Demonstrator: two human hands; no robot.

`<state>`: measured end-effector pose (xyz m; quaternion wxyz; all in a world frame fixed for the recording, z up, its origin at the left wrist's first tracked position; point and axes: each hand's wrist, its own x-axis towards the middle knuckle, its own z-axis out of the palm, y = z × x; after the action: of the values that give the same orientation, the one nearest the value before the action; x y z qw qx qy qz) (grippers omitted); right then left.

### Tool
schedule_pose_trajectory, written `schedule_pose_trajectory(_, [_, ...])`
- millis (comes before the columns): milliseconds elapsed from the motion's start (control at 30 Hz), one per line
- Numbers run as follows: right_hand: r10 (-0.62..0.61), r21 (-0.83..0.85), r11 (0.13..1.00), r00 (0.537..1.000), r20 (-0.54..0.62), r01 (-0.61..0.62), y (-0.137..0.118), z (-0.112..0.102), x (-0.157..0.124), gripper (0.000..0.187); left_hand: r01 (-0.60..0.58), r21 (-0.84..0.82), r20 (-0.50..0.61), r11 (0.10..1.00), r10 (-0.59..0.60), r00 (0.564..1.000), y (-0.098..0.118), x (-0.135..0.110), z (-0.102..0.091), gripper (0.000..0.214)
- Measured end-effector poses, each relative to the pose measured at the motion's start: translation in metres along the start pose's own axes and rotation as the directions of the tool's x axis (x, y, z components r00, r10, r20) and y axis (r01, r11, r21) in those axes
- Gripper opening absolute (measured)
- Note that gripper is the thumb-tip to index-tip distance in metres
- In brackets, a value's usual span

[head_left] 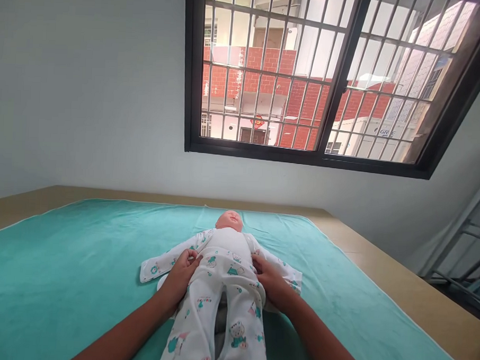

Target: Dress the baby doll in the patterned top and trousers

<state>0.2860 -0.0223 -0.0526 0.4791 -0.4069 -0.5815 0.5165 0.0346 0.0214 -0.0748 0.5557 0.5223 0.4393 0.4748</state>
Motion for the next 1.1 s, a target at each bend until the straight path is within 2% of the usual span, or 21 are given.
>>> schedule_pose_trajectory(100, [0.025,0.130,0.991,0.999,-0.031,-0.021,-0.001,0.003,0.000,0.050,0.035,-0.059,0.007,0.998,-0.035,0.999,0.001,-0.002,0.002,0.048])
schedule_pose_trajectory(267, [0.052,0.228,0.973,0.997,-0.051,-0.040,0.005,-0.002,0.002,0.050,0.041,-0.159,0.030,0.986,-0.037,0.999,-0.001,-0.003,0.005,0.047])
schedule_pose_trajectory(367, [0.058,0.241,0.969,0.997,-0.042,-0.047,0.008,-0.003,0.002,0.052,0.048,-0.215,0.049,0.975,-0.038,0.998,-0.001,-0.003,0.007,0.046])
schedule_pose_trajectory(500, [0.041,0.173,0.984,0.999,-0.027,-0.036,0.009,-0.003,0.003,0.054,0.054,-0.233,0.037,0.971,-0.046,0.998,0.003,-0.006,0.010,0.046])
schedule_pose_trajectory(667, [-0.019,0.046,0.999,0.999,-0.036,0.020,0.008,-0.007,0.002,0.047,0.055,-0.194,0.098,0.979,-0.036,0.994,0.005,-0.005,0.007,0.047])
schedule_pose_trajectory(767, [0.053,0.004,0.999,0.998,-0.020,-0.053,0.004,-0.009,-0.002,0.045,0.068,-0.199,0.112,0.978,-0.047,0.993,0.001,-0.001,0.006,0.053])
schedule_pose_trajectory(867, [0.157,0.088,0.983,0.986,0.047,-0.161,-0.002,-0.010,-0.007,0.042,0.071,-0.210,0.144,0.975,-0.041,0.989,0.001,-0.001,0.008,0.057])
schedule_pose_trajectory(933, [0.207,0.172,0.960,0.973,0.102,-0.222,-0.006,-0.010,-0.010,0.039,0.054,-0.188,0.173,0.981,-0.021,0.985,0.003,-0.003,0.009,0.049])
schedule_pose_trajectory(1000, [0.219,0.226,0.942,0.965,0.143,-0.248,-0.008,-0.009,-0.011,0.040,0.018,-0.126,0.169,0.992,0.003,0.986,0.006,-0.007,0.010,0.037])
schedule_pose_trajectory(1100, [0.190,0.229,0.947,0.967,0.171,-0.227,-0.009,-0.008,-0.012,0.052,-0.035,0.003,0.122,0.999,0.035,0.992,0.008,-0.011,0.010,0.025])
